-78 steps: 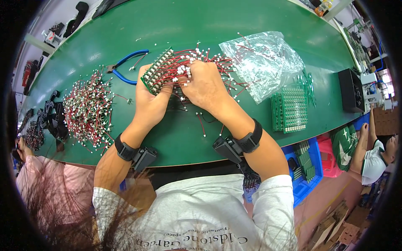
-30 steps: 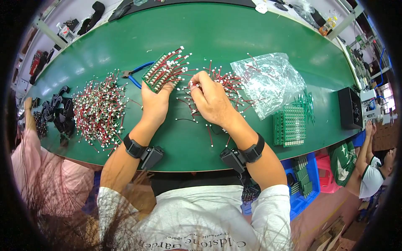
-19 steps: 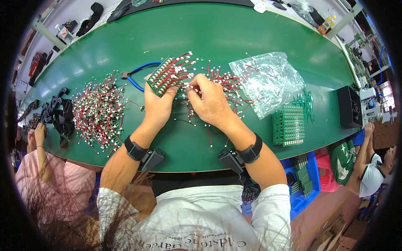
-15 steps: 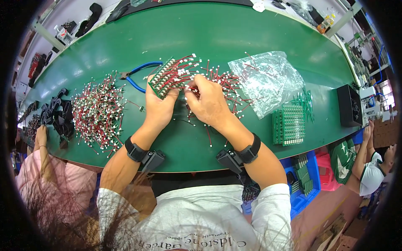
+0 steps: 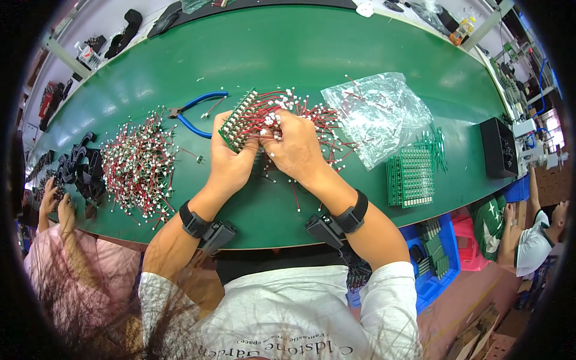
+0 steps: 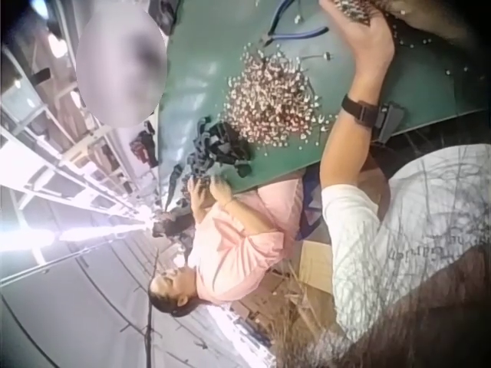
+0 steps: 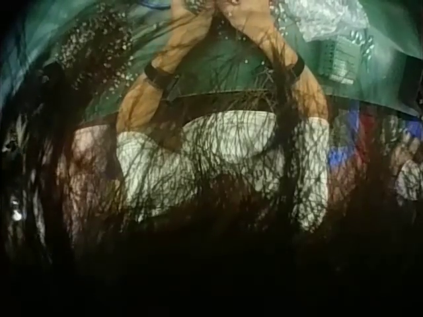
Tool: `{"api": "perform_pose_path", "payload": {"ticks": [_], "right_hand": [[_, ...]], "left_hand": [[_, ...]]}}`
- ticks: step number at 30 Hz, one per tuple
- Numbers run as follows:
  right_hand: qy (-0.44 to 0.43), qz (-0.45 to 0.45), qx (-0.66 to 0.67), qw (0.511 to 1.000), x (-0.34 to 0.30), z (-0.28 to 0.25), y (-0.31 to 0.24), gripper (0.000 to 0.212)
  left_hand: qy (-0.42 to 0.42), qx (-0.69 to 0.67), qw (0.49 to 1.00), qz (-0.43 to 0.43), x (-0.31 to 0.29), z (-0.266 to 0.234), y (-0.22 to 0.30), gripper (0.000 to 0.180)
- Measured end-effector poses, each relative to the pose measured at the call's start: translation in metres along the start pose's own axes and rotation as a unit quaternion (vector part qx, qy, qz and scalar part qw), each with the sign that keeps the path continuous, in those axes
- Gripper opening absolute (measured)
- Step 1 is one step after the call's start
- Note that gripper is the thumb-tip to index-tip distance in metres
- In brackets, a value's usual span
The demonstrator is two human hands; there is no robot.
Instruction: Manually assembling small electronic components onto a board or strip at a factory workstation.
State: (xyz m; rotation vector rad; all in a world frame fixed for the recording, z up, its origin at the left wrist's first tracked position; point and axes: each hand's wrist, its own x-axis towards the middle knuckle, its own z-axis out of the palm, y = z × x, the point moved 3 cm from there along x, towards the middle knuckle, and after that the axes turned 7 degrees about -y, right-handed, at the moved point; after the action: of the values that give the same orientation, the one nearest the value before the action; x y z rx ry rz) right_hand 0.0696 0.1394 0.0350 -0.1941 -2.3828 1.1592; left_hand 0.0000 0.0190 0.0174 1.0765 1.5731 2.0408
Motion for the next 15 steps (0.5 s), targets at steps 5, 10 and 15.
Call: {"api": "perform_pose_path", "payload": {"ticks": [5,10,15], "right_hand": [[0.009,-0.052,-0.002,0.999,0.000,-0.002,-0.004,0.015],[-0.005,-0.094,-0.038,0.995,0.000,-0.003,-0.006,0.013],[-0.013,-0.092,-0.037,0.995,0.000,-0.008,-0.008,0.011]], "left_hand": [[-0.003,0.079,0.997,0.023,-0.001,-0.003,-0.005,0.034],[-0.009,0.126,0.992,0.021,-0.001,-0.004,-0.006,0.036],[-0.014,0.154,0.988,0.019,0.000,-0.003,-0.002,0.036]]}}
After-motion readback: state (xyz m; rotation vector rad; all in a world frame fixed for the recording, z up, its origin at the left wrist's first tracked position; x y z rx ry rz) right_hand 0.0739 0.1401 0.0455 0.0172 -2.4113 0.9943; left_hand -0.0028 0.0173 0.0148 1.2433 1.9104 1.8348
